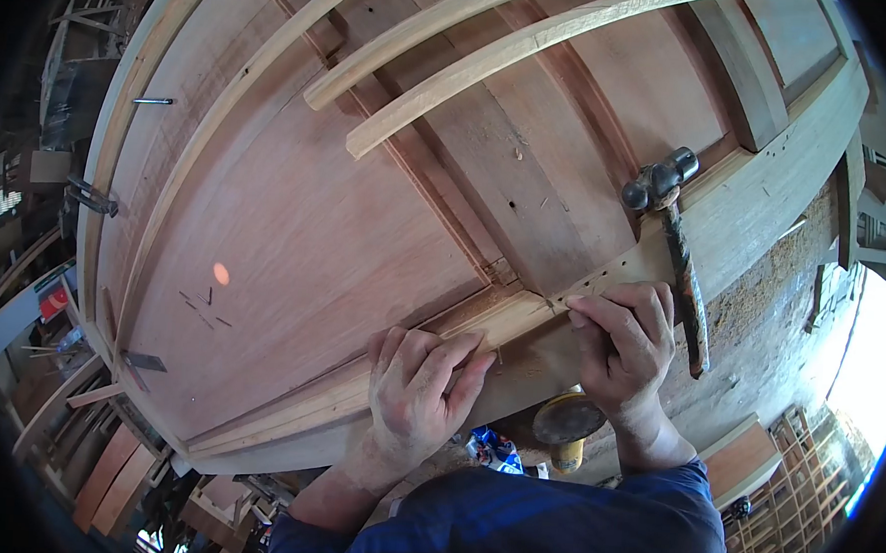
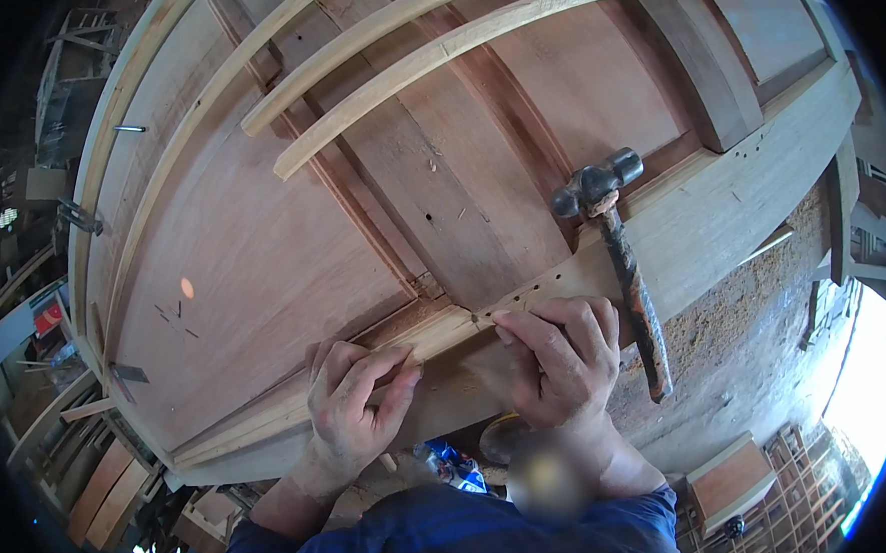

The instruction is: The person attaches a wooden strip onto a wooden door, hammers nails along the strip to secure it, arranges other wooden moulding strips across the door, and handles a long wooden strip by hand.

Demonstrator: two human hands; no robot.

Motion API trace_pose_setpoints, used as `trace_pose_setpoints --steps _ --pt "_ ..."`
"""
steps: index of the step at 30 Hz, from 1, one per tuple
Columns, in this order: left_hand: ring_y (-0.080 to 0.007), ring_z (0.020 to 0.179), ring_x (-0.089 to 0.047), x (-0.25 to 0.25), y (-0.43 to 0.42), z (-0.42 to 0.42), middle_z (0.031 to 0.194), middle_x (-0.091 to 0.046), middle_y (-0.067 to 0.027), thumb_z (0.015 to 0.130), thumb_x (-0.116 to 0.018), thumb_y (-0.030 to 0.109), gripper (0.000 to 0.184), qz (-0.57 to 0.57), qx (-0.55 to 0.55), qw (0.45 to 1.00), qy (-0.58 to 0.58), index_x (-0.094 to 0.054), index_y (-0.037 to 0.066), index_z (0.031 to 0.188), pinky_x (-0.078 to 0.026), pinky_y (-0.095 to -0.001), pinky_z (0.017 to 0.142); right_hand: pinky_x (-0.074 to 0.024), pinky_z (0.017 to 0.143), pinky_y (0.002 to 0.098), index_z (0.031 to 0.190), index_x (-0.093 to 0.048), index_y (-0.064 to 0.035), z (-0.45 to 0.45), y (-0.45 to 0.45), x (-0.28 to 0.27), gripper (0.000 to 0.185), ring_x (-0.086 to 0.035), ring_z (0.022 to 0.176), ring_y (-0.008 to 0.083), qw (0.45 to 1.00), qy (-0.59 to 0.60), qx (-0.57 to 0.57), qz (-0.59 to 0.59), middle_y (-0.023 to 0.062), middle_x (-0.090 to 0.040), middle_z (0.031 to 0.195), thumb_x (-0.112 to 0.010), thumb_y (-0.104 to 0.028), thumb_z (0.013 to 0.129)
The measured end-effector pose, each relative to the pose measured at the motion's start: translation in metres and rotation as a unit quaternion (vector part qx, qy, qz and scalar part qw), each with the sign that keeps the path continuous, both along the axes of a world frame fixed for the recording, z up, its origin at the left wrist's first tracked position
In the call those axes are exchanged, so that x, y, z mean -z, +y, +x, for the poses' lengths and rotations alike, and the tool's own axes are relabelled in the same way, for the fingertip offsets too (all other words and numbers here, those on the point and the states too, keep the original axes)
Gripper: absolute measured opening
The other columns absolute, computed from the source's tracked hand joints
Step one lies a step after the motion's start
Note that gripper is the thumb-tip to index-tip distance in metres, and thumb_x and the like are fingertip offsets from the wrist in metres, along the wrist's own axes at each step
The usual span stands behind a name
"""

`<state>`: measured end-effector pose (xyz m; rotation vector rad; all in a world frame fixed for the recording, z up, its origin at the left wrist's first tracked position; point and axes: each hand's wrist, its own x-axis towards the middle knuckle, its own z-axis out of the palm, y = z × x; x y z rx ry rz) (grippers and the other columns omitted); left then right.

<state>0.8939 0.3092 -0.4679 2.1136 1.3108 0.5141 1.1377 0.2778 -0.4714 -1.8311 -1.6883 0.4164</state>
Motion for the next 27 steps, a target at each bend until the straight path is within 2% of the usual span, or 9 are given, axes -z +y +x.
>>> trace_pose_setpoints --steps 17,27 --pt "-0.0226 0.082 -0.061 0.0019 0.0021 -0.0008 0.092 -0.066 -0.0019 0.089 -0.091 0.019 0.024 0.021 0.022 1.000 -0.002 -0.080 0.010 0.109 -0.046 -0.0412 0.081 -0.0471 0.075 0.0397 0.106 -0.083 -0.0139 0.0046 -0.0020 0.0033 0.030 -0.063 0.086 0.0251 1.000 0.005 -0.011 0.016 0.0031 -0.069 0.096 -0.088 -0.004 0.078" --pt "-0.0228 0.081 -0.062 0.0054 0.0000 -0.0012 0.091 -0.065 -0.0017 0.091 -0.091 0.022 0.026 0.027 0.008 1.000 -0.014 -0.079 0.012 0.112 -0.046 -0.0415 0.081 -0.0518 0.082 0.0417 0.108 -0.083 -0.0124 0.0007 0.0024 -0.0039 0.024 -0.065 0.091 0.0283 1.000 0.018 -0.002 0.001 0.0055 -0.071 0.098 -0.086 -0.005 0.086"
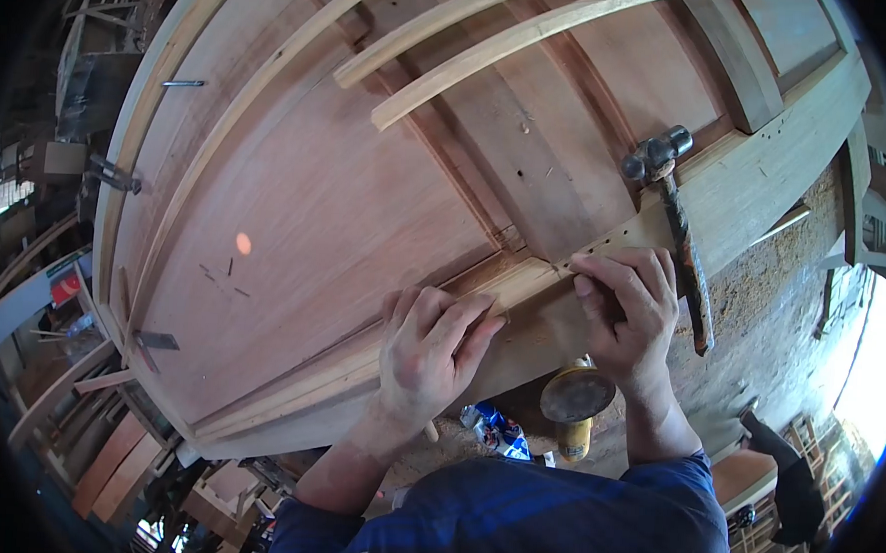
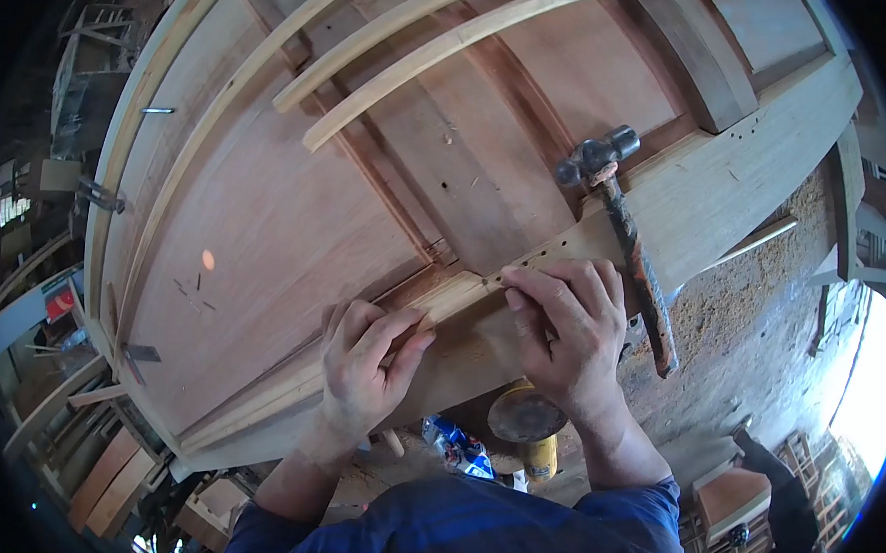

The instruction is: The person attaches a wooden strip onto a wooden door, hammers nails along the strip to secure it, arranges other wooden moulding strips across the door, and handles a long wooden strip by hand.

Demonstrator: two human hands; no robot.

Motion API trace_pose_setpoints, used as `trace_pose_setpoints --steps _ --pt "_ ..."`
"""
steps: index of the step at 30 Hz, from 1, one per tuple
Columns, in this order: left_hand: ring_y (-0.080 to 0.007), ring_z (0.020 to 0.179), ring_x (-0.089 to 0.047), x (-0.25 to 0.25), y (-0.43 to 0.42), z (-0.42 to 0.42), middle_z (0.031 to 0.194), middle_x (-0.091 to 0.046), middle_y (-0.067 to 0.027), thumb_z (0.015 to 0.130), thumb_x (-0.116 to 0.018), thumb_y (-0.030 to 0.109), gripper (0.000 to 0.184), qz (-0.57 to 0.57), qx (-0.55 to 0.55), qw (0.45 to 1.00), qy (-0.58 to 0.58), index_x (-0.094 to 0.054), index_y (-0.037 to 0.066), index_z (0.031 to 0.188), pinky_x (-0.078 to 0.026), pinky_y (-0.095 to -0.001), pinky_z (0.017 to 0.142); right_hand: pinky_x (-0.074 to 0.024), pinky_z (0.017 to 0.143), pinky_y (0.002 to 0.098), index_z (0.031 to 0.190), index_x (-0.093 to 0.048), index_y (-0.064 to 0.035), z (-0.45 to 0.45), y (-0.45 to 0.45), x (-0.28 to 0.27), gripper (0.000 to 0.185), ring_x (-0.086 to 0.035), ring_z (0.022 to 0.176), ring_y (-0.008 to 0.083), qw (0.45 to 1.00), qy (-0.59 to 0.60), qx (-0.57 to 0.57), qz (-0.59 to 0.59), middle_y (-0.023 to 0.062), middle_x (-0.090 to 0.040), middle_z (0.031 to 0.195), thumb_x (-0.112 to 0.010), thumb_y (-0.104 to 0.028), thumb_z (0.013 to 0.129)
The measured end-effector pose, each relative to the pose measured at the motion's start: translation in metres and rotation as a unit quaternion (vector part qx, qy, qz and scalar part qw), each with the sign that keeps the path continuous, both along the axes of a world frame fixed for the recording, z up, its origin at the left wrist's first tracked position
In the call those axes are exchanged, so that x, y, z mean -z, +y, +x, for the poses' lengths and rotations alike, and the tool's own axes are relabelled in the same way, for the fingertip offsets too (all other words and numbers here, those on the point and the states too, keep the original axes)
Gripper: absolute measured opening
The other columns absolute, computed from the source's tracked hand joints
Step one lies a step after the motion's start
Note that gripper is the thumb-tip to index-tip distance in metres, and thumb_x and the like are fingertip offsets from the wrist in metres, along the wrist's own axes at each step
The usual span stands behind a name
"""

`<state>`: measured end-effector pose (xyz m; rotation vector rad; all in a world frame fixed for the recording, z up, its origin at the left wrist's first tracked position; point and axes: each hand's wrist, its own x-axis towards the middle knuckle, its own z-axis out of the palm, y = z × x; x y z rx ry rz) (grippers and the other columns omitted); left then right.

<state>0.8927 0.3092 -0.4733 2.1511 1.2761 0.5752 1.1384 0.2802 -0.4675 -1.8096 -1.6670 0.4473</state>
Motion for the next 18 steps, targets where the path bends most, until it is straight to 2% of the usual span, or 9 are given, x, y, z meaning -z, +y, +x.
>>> trace_pose_setpoints --steps 9,12,15,18 --pt "-0.0244 0.089 -0.064 0.000 0.001 -0.001 0.088 -0.064 -0.0021 0.091 -0.089 0.025 0.026 0.001 -0.010 1.000 -0.028 -0.082 0.014 0.113 -0.047 -0.0433 0.086 -0.0525 0.086 0.0425 0.113 -0.082 -0.0115 -0.003 -0.003 -0.005 0.027 -0.066 0.095 0.0299 1.000 -0.016 -0.008 -0.012 0.0063 -0.073 0.102 -0.085 -0.006 0.087" --pt "-0.0258 0.090 -0.064 0.001 0.002 -0.001 0.089 -0.064 -0.0028 0.092 -0.089 0.024 0.026 0.007 -0.011 0.999 -0.039 -0.082 0.014 0.114 -0.047 -0.0442 0.087 -0.0545 0.090 0.0431 0.116 -0.081 -0.0101 -0.001 -0.004 -0.004 0.029 -0.068 0.098 0.0314 1.000 0.000 -0.007 -0.001 0.0086 -0.074 0.106 -0.085 -0.005 0.088" --pt "-0.0273 0.092 -0.065 0.001 0.000 0.000 0.091 -0.065 -0.0041 0.093 -0.088 0.024 0.025 0.015 -0.016 0.999 -0.048 -0.082 0.014 0.114 -0.048 -0.0454 0.089 -0.0563 0.094 0.0442 0.118 -0.080 -0.0075 0.002 -0.010 -0.007 0.027 -0.070 0.102 0.0329 0.997 0.064 0.030 -0.022 0.0116 -0.075 0.112 -0.083 -0.005 0.091" --pt "-0.0285 0.095 -0.066 0.003 -0.003 0.000 0.094 -0.066 -0.0055 0.094 -0.086 0.025 0.023 0.024 -0.025 0.998 -0.048 -0.082 0.013 0.114 -0.049 -0.0465 0.091 -0.0573 0.097 0.0450 0.117 -0.079 -0.0047 0.012 -0.023 -0.010 0.023 -0.071 0.105 0.0335 0.996 0.030 0.053 0.062 0.0135 -0.075 0.116 -0.080 -0.005 0.095"
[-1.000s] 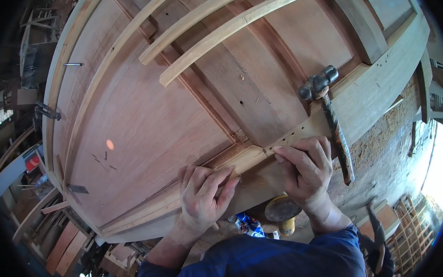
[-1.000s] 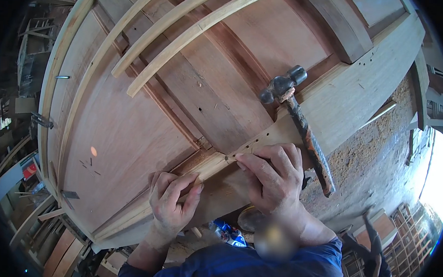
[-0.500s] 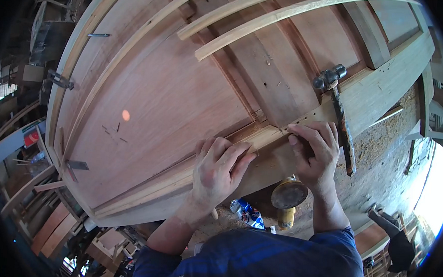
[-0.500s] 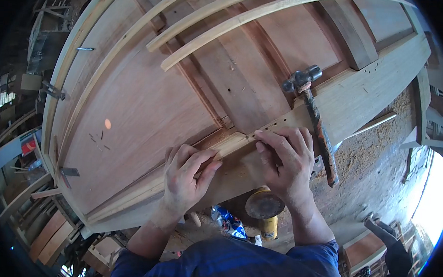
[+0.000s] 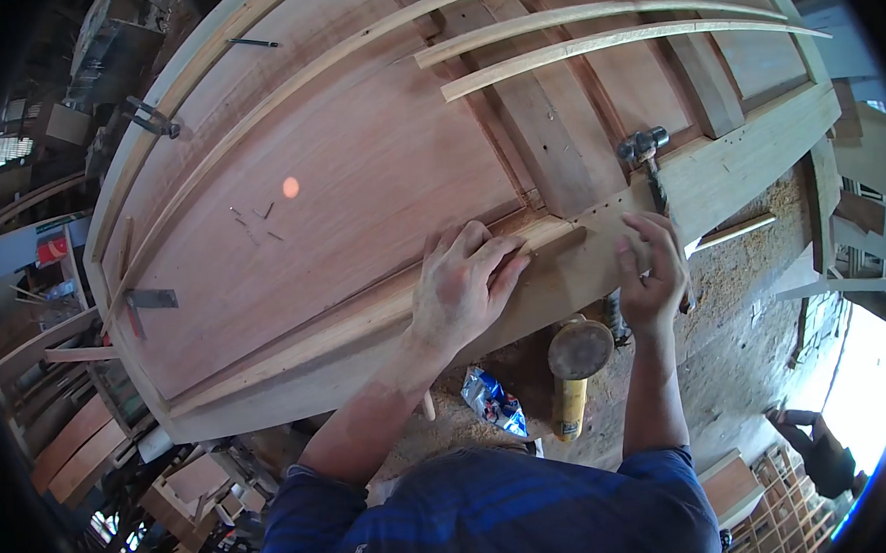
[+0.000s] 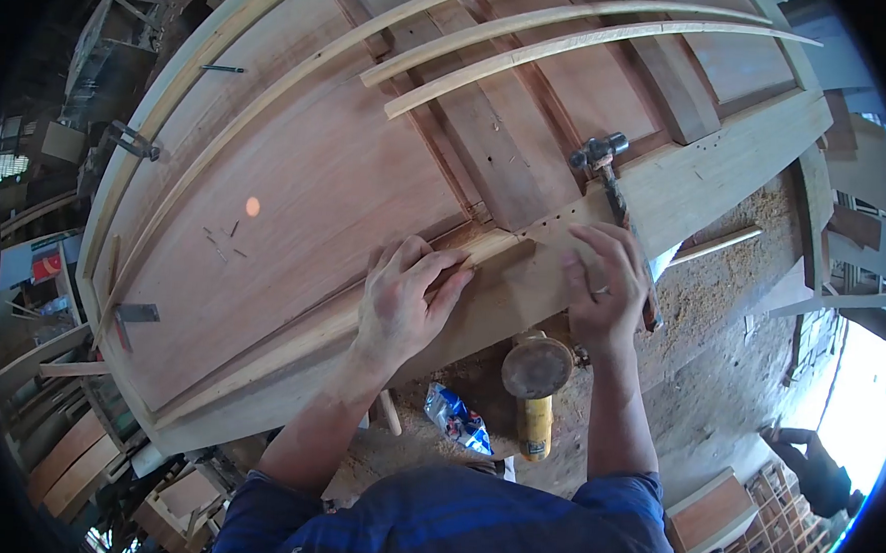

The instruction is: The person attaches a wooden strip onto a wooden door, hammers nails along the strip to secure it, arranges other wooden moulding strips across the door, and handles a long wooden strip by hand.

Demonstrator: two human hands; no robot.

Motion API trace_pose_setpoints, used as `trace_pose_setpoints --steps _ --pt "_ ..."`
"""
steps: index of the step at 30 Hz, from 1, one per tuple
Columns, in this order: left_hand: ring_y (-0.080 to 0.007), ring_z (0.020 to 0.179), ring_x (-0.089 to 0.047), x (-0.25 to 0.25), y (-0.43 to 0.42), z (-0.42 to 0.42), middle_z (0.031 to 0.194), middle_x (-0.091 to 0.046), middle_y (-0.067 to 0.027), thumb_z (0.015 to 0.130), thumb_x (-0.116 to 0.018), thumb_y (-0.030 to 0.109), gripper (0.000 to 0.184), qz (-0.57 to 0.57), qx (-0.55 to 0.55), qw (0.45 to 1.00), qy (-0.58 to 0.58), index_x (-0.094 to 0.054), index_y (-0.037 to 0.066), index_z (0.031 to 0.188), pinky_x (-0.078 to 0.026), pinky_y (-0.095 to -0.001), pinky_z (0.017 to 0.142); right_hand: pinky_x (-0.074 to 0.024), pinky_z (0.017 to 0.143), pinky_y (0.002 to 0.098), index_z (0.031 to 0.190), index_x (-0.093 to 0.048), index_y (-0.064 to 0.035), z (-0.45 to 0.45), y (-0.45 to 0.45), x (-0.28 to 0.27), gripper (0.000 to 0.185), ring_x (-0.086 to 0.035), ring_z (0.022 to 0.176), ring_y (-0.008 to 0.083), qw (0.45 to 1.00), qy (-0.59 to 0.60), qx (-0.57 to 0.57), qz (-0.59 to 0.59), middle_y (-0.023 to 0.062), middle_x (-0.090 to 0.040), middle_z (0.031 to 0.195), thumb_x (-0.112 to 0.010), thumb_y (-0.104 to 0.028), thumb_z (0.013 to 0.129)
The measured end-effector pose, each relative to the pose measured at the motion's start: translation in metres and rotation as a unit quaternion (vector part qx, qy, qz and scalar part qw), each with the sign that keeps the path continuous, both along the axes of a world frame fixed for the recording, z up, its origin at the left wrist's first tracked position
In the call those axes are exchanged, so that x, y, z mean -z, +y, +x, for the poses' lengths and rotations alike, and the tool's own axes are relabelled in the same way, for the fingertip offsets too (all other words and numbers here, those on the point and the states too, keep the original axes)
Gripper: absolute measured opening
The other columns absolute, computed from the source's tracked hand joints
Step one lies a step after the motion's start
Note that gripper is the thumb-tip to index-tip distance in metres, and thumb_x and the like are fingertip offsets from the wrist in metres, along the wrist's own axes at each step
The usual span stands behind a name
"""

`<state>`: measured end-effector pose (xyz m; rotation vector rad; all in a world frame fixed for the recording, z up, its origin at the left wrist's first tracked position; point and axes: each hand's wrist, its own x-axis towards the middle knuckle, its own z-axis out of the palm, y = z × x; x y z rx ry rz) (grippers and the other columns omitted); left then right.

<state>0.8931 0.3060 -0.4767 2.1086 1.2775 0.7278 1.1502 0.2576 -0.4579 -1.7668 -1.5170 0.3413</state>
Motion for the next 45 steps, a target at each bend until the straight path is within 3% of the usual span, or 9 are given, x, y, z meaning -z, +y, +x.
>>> trace_pose_setpoints --steps 9,18,22,27,34,35,38,44,45 --pt "-0.0302 0.097 -0.067 0.009 -0.005 0.001 0.096 -0.069 -0.0070 0.097 -0.083 0.026 0.020 0.038 -0.011 0.999 0.004 -0.081 0.013 0.112 -0.051 -0.0486 0.094 -0.0468 0.114 0.0524 0.140 -0.069 -0.0074 0.028 -0.033 -0.012 0.041 -0.060 0.131 0.0376 0.967 -0.231 0.094 -0.051 0.0160 -0.067 0.136 -0.076 -0.019 0.102" --pt "-0.0317 0.100 -0.072 0.005 -0.006 0.005 0.101 -0.074 -0.0075 0.096 -0.081 0.026 0.020 0.014 -0.031 0.999 -0.012 -0.079 0.013 0.110 -0.052 -0.0490 0.096 -0.0541 0.102 0.0542 0.144 -0.065 -0.0079 0.028 -0.042 -0.009 0.043 -0.066 0.123 0.0462 0.956 -0.144 0.178 -0.184 0.0226 -0.069 0.132 -0.070 -0.029 0.107" --pt "-0.0325 0.104 -0.072 0.006 -0.005 0.010 0.105 -0.076 -0.0089 0.096 -0.080 0.025 0.020 -0.016 -0.021 1.000 -0.014 -0.079 0.011 0.110 -0.051 -0.0502 0.100 -0.0567 0.092 0.0557 0.138 -0.067 -0.0057 0.023 -0.052 -0.004 0.037 -0.074 0.103 0.0488 0.974 -0.106 0.162 -0.117 0.0247 -0.078 0.114 -0.067 -0.029 0.110" --pt "-0.0343 0.107 -0.071 0.011 -0.007 0.005 0.107 -0.075 -0.0110 0.098 -0.078 0.024 0.018 -0.011 -0.019 0.998 -0.056 -0.079 0.010 0.109 -0.050 -0.0526 0.102 -0.0567 0.078 0.0412 0.137 -0.067 -0.0040 -0.014 -0.101 -0.043 0.036 -0.070 0.081 0.0230 0.979 0.038 0.143 -0.143 0.0160 -0.075 0.095 -0.065 -0.030 0.113" --pt "-0.0375 0.108 -0.069 0.018 -0.008 0.006 0.109 -0.074 -0.0103 0.099 -0.077 0.026 0.019 0.045 -0.005 0.999 -0.028 -0.077 0.010 0.110 -0.050 -0.0540 0.101 -0.0593 0.077 0.0468 0.156 -0.062 -0.0178 -0.073 -0.131 -0.067 0.042 -0.080 0.091 0.0420 0.985 -0.023 0.088 -0.149 0.0234 -0.080 0.104 -0.062 -0.029 0.115" --pt "-0.0377 0.108 -0.069 0.019 -0.007 0.007 0.109 -0.074 -0.0103 0.099 -0.077 0.026 0.019 0.048 -0.006 0.998 -0.029 -0.076 0.010 0.110 -0.050 -0.0542 0.101 -0.0600 0.076 0.0477 0.164 -0.056 -0.0245 -0.075 -0.134 -0.065 0.049 -0.080 0.089 0.0427 0.981 -0.012 0.088 -0.174 0.0257 -0.079 0.104 -0.061 -0.027 0.115" --pt "-0.0382 0.108 -0.069 0.019 -0.009 0.006 0.108 -0.073 -0.0100 0.099 -0.078 0.026 0.019 0.052 -0.006 0.998 -0.026 -0.076 0.011 0.111 -0.050 -0.0545 0.100 -0.0609 0.078 0.0491 0.165 -0.054 -0.0265 -0.089 -0.135 -0.065 0.050 -0.081 0.091 0.0428 0.990 -0.022 0.089 -0.103 0.0266 -0.079 0.107 -0.060 -0.025 0.116" --pt "-0.0374 0.107 -0.069 0.022 -0.006 0.008 0.108 -0.073 -0.0099 0.098 -0.079 0.026 0.020 0.074 -0.005 0.997 -0.026 -0.075 0.012 0.113 -0.050 -0.0540 0.099 -0.0620 0.079 0.0490 0.166 -0.053 -0.0267 -0.093 -0.131 -0.066 0.051 -0.081 0.097 0.0412 0.968 -0.078 0.086 -0.223 0.0229 -0.079 0.115 -0.059 -0.022 0.116" --pt "-0.0372 0.107 -0.069 0.020 -0.006 0.007 0.108 -0.073 -0.0101 0.099 -0.078 0.026 0.020 0.065 -0.002 0.998 -0.022 -0.075 0.012 0.113 -0.050 -0.0538 0.099 -0.0621 0.078 0.0487 0.166 -0.054 -0.0262 -0.093 -0.130 -0.065 0.051 -0.081 0.096 0.0407 0.981 -0.074 0.085 -0.159 0.0227 -0.079 0.116 -0.060 -0.022 0.115"
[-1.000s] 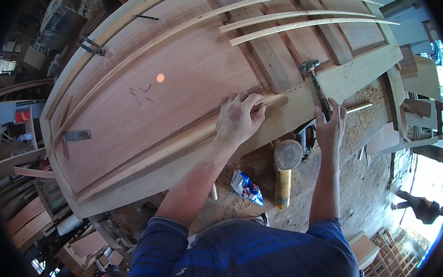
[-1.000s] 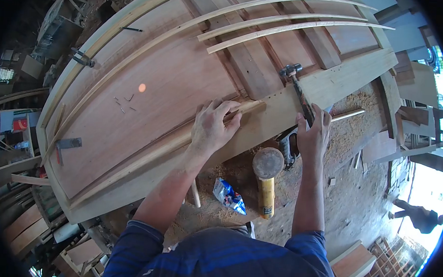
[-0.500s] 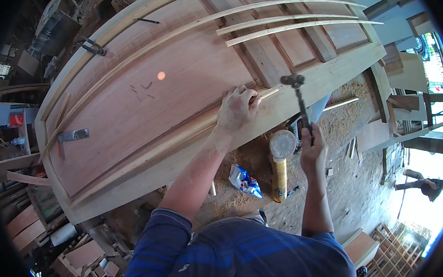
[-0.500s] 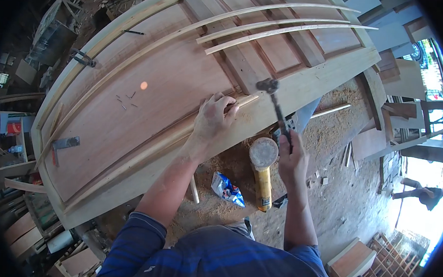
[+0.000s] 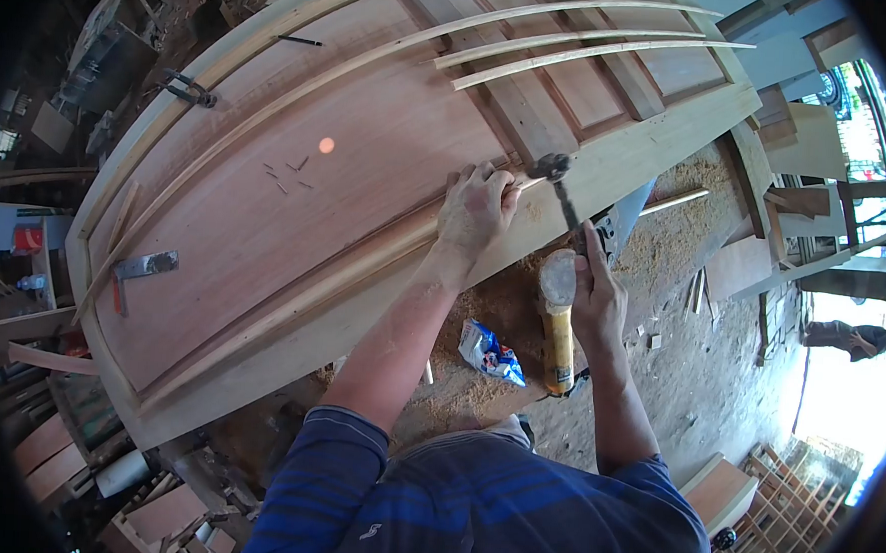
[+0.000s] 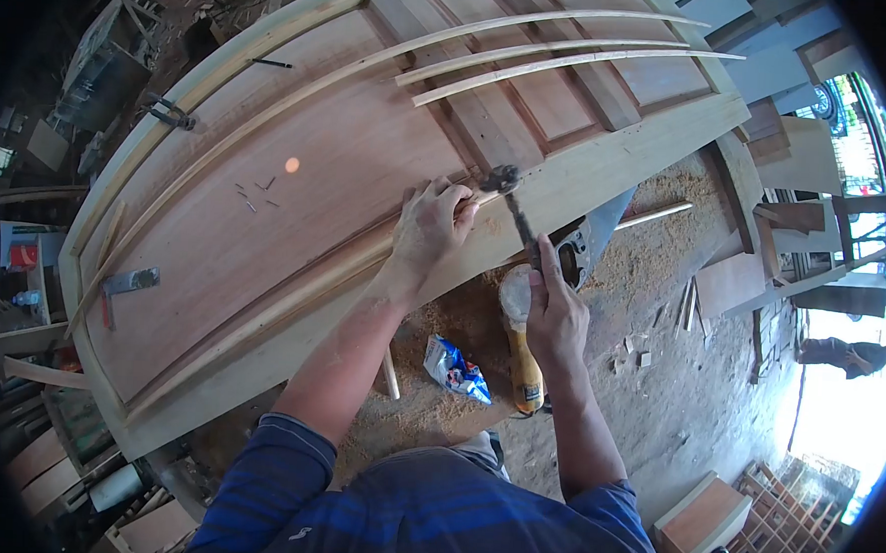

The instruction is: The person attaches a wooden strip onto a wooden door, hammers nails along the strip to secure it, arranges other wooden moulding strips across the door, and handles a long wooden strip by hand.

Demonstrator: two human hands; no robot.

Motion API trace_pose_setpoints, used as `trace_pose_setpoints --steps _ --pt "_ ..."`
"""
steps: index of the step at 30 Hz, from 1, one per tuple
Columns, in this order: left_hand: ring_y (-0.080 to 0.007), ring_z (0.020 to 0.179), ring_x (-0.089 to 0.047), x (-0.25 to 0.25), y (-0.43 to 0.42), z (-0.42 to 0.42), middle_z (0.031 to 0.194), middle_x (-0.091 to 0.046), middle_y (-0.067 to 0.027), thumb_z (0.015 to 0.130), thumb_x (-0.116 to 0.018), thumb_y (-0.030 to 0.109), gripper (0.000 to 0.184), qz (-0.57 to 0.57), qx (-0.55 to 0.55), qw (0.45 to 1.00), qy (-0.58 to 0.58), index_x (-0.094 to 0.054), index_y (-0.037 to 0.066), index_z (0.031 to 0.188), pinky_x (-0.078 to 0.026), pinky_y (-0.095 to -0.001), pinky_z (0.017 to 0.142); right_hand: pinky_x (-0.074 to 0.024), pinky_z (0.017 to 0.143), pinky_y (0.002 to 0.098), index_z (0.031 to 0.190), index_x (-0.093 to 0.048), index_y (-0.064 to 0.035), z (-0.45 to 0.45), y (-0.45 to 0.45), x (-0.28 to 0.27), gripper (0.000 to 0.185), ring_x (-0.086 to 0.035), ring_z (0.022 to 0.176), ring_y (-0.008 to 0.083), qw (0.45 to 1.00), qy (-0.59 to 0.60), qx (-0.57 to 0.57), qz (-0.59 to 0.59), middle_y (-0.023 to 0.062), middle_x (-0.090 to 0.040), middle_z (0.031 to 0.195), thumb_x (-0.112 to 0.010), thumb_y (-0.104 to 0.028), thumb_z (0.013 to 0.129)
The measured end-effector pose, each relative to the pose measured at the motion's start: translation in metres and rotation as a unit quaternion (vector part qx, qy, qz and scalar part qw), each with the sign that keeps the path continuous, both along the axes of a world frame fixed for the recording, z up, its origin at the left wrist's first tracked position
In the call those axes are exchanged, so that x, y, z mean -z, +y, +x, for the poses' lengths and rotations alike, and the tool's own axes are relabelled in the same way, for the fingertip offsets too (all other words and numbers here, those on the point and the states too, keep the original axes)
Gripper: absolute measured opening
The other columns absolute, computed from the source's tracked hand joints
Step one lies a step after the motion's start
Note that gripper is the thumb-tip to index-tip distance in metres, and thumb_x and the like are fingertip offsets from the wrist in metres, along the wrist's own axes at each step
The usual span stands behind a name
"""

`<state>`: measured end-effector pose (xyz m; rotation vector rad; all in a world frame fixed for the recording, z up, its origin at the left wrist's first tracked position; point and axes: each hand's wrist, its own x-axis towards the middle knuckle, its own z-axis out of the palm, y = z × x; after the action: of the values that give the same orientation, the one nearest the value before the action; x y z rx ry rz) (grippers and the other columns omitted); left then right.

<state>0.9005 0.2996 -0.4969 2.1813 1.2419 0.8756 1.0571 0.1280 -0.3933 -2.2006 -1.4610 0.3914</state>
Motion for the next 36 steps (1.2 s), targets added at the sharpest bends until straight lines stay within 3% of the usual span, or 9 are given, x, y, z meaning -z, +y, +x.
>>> trace_pose_setpoints --steps 5,9,14,17,22,29,33,35,36 --pt "-0.0369 0.108 -0.069 -0.001 -0.002 0.000 0.109 -0.073 -0.0106 0.099 -0.078 0.026 0.020 0.007 -0.003 1.000 0.009 -0.075 0.012 0.111 -0.051 -0.0540 0.099 -0.0625 0.076 0.0475 0.165 -0.055 -0.0233 0.000 -0.007 0.017 0.051 -0.080 0.092 0.0395 0.990 -0.023 -0.026 0.137 0.0217 -0.079 0.120 -0.062 -0.021 0.114" --pt "-0.0372 0.110 -0.069 0.000 0.001 0.000 0.110 -0.073 -0.0106 0.099 -0.077 0.028 0.021 0.007 0.005 1.000 0.013 -0.075 0.012 0.112 -0.050 -0.0541 0.101 -0.0628 0.077 0.0457 0.163 -0.057 -0.0223 -0.001 -0.002 0.004 0.050 -0.080 0.093 0.0396 0.999 -0.026 -0.022 0.002 0.0215 -0.079 0.121 -0.062 -0.018 0.113" --pt "-0.0374 0.110 -0.068 0.002 -0.001 0.000 0.110 -0.072 -0.0110 0.099 -0.077 0.028 0.020 0.005 -0.001 1.000 0.010 -0.076 0.013 0.112 -0.049 -0.0544 0.102 -0.0638 0.080 0.0442 0.164 -0.056 -0.0197 -0.003 -0.005 0.023 0.050 -0.081 0.100 0.0388 0.965 -0.039 -0.040 0.256 0.0227 -0.079 0.125 -0.060 -0.018 0.115" --pt "-0.0374 0.111 -0.068 0.001 -0.002 0.001 0.110 -0.072 -0.0112 0.100 -0.077 0.028 0.020 0.010 0.001 1.000 0.012 -0.075 0.013 0.112 -0.049 -0.0545 0.102 -0.0639 0.086 0.0418 0.165 -0.054 -0.0102 -0.001 -0.009 0.032 0.050 -0.080 0.110 0.0384 0.997 -0.042 -0.051 0.025 0.0249 -0.076 0.132 -0.057 -0.015 0.116" --pt "-0.0377 0.111 -0.068 -0.001 -0.003 -0.001 0.110 -0.072 -0.0118 0.099 -0.077 0.028 0.020 -0.009 0.003 1.000 0.006 -0.076 0.013 0.112 -0.049 -0.0549 0.102 -0.0642 0.090 0.0444 0.163 -0.055 -0.0128 -0.007 -0.008 0.020 0.050 -0.078 0.119 0.0334 0.978 0.003 -0.014 0.210 0.0204 -0.075 0.141 -0.060 -0.016 0.114" --pt "-0.0374 0.109 -0.068 0.002 -0.001 -0.003 0.110 -0.072 -0.0108 0.099 -0.078 0.027 0.019 0.012 0.004 1.000 0.013 -0.075 0.013 0.111 -0.050 -0.0553 0.100 -0.0637 0.086 0.0449 0.164 -0.056 -0.0130 -0.004 -0.009 0.016 0.051 -0.081 0.108 0.0374 0.996 0.004 -0.012 0.089 0.0236 -0.077 0.129 -0.062 -0.014 0.113" --pt "-0.0373 0.109 -0.068 0.003 -0.002 -0.002 0.110 -0.072 -0.0105 0.099 -0.078 0.027 0.019 0.010 0.002 1.000 0.019 -0.075 0.012 0.110 -0.050 -0.0552 0.099 -0.0643 0.086 0.0441 0.161 -0.059 -0.0131 -0.002 -0.011 0.036 0.048 -0.080 0.108 0.0376 0.967 -0.032 -0.043 0.249 0.0230 -0.073 0.139 -0.062 -0.013 0.113" --pt "-0.0371 0.109 -0.068 0.002 -0.002 0.002 0.109 -0.072 -0.0103 0.099 -0.078 0.027 0.019 0.017 0.007 1.000 0.013 -0.075 0.012 0.110 -0.050 -0.0550 0.099 -0.0647 0.091 0.0443 0.161 -0.058 -0.0091 -0.007 -0.011 0.024 0.050 -0.080 0.114 0.0343 0.998 -0.036 -0.043 0.002 0.0179 -0.072 0.147 -0.062 -0.008 0.111" --pt "-0.0370 0.109 -0.068 0.001 -0.003 0.000 0.109 -0.072 -0.0103 0.099 -0.078 0.028 0.020 0.020 0.009 1.000 0.008 -0.075 0.012 0.110 -0.050 -0.0549 0.100 -0.0647 0.091 0.0438 0.161 -0.058 -0.0105 -0.006 -0.011 0.023 0.049 -0.079 0.115 0.0340 0.999 -0.024 -0.033 0.015 0.0159 -0.072 0.147 -0.062 -0.009 0.112"
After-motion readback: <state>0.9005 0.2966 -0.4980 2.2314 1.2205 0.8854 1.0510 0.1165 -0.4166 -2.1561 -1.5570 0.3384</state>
